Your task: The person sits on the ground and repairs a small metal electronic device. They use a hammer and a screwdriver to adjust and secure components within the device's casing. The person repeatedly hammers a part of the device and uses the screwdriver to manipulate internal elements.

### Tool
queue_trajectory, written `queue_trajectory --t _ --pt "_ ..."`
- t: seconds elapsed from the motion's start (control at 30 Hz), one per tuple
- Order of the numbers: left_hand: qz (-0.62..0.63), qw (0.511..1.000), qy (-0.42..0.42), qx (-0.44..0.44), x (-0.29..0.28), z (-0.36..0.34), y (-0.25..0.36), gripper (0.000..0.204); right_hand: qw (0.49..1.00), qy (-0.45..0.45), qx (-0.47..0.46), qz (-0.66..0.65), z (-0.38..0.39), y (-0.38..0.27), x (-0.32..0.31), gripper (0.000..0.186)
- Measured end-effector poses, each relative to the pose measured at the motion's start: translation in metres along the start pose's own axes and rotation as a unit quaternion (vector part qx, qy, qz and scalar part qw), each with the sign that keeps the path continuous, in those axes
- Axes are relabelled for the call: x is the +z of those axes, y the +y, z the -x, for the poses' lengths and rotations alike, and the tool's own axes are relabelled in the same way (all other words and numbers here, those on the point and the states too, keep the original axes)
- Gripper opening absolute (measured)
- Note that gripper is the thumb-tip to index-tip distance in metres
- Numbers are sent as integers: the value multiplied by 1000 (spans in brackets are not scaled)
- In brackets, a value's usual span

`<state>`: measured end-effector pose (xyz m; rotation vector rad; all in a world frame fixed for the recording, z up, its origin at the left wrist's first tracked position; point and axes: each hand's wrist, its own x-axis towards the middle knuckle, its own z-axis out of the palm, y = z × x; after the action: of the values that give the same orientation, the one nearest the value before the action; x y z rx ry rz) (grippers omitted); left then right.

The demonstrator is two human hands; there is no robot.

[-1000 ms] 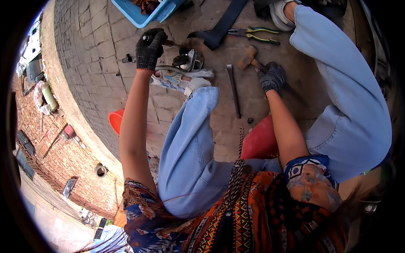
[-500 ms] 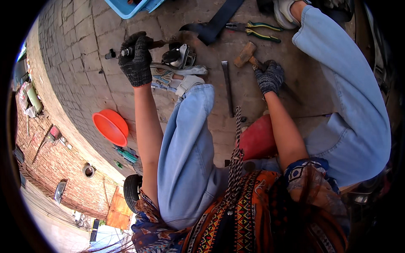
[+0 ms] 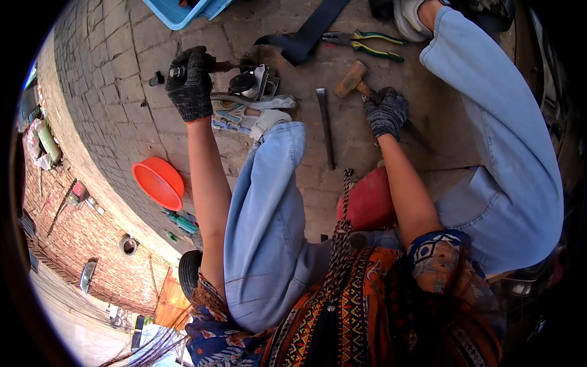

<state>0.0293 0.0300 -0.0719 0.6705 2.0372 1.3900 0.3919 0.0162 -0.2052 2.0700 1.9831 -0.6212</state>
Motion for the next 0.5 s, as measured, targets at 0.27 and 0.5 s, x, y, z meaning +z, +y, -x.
queue_trajectory --t 0.27,0.5 --pt "-15 999 -46 -9 -3 7 10 15 1000 -9 13 -2 -1 -4 -4 46" --pt "-17 976 -213 54 -3 20 11 18 999 7 29 -43 2 -10 -11 50"
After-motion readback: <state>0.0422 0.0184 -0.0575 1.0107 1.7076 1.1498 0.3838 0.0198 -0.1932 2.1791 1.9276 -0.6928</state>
